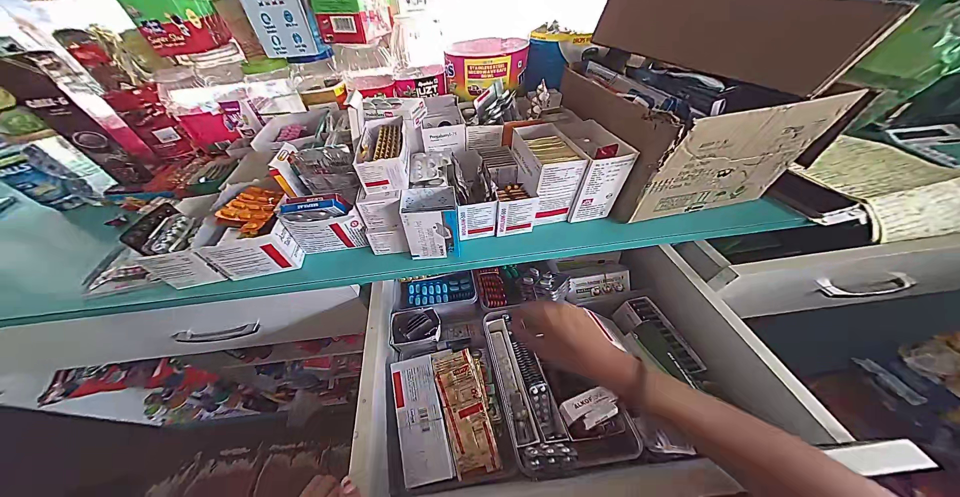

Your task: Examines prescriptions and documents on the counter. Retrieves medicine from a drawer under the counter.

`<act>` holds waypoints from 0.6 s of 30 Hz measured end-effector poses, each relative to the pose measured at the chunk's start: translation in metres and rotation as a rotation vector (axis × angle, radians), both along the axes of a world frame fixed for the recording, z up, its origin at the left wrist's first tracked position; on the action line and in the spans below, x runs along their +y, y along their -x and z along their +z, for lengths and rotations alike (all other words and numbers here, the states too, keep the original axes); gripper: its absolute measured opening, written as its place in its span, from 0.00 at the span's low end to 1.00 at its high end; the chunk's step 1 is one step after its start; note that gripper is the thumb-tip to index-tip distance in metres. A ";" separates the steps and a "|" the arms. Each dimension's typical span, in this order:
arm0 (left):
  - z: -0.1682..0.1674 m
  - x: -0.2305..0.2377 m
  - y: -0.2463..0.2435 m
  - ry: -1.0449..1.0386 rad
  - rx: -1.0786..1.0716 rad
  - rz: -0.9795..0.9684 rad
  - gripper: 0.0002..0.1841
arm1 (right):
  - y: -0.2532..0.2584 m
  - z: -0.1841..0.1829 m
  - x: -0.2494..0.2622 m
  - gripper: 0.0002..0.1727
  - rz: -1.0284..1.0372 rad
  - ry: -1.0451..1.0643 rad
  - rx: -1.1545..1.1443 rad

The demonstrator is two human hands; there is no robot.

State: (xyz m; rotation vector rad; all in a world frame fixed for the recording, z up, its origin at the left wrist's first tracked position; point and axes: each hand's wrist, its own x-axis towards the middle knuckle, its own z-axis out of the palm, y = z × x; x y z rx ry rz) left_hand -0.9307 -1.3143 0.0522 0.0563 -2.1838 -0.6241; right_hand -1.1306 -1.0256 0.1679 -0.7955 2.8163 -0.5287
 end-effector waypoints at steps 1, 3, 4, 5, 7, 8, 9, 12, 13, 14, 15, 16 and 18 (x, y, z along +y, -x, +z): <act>-0.001 -0.001 0.000 -0.001 0.003 0.002 0.27 | 0.028 -0.008 -0.014 0.26 -0.078 -0.073 -0.137; 0.000 -0.001 0.000 -0.027 0.008 -0.021 0.28 | 0.065 -0.027 -0.037 0.32 -0.224 -0.202 -0.230; 0.001 -0.001 -0.001 -0.044 0.026 -0.035 0.27 | 0.075 -0.036 -0.045 0.34 -0.272 -0.249 -0.248; 0.002 0.001 -0.001 -0.051 0.040 -0.040 0.27 | 0.082 -0.043 -0.052 0.35 -0.301 -0.286 -0.251; 0.000 0.001 0.000 -0.029 0.066 -0.025 0.28 | 0.088 -0.050 -0.060 0.34 -0.327 -0.321 -0.239; -0.001 0.000 0.001 -0.019 0.078 -0.022 0.28 | 0.089 -0.051 -0.062 0.34 -0.337 -0.316 -0.243; -0.001 -0.001 0.000 -0.017 0.069 -0.033 0.27 | 0.089 -0.051 -0.062 0.34 -0.351 -0.297 -0.252; 0.001 -0.001 -0.003 -0.046 0.027 -0.055 0.26 | 0.091 -0.040 -0.052 0.34 -0.437 -0.157 -0.225; 0.004 0.000 -0.004 -0.050 0.031 -0.060 0.25 | 0.090 -0.035 -0.048 0.34 -0.462 -0.117 -0.193; 0.008 0.000 -0.006 -0.059 0.050 -0.077 0.24 | 0.087 -0.029 -0.045 0.35 -0.471 -0.100 -0.168; 0.012 0.000 -0.008 -0.082 0.069 -0.125 0.23 | 0.081 -0.025 -0.042 0.35 -0.470 -0.099 -0.153; 0.018 -0.001 -0.011 -0.115 0.080 -0.210 0.22 | 0.073 -0.021 -0.038 0.34 -0.463 -0.106 -0.141; 0.033 -0.001 -0.010 -0.227 0.105 -0.435 0.20 | 0.054 -0.012 -0.029 0.33 -0.442 -0.111 -0.121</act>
